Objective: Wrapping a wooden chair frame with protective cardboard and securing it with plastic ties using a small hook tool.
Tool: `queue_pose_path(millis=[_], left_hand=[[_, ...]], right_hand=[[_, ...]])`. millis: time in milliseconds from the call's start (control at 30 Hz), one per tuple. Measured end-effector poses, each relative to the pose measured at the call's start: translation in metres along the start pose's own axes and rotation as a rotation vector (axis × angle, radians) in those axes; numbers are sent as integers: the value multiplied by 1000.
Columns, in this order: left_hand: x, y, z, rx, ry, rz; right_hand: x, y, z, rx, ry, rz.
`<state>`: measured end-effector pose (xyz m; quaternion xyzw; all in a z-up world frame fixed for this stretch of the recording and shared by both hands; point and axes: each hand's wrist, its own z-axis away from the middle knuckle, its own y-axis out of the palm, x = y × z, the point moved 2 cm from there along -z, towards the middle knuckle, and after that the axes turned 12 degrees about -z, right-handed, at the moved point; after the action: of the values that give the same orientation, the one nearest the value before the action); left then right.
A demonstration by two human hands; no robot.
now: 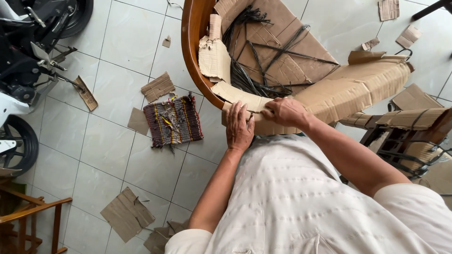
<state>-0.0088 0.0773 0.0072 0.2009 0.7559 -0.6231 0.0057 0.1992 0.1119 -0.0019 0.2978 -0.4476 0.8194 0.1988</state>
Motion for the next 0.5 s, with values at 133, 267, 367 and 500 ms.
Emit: queue_pose_path(millis=[133, 267, 367, 500], left_hand=[[3, -16, 10, 109, -85, 147], [15, -39, 3, 144, -253, 426], [23, -63, -14, 168, -531, 743], [16, -107, -42, 49, -649, 815]], right_hand=[[9, 4, 8, -360, -257, 138], [31, 9, 7, -483, -300, 204], [61, 15, 15, -546, -322, 273], [113, 15, 31, -526, -416, 189]])
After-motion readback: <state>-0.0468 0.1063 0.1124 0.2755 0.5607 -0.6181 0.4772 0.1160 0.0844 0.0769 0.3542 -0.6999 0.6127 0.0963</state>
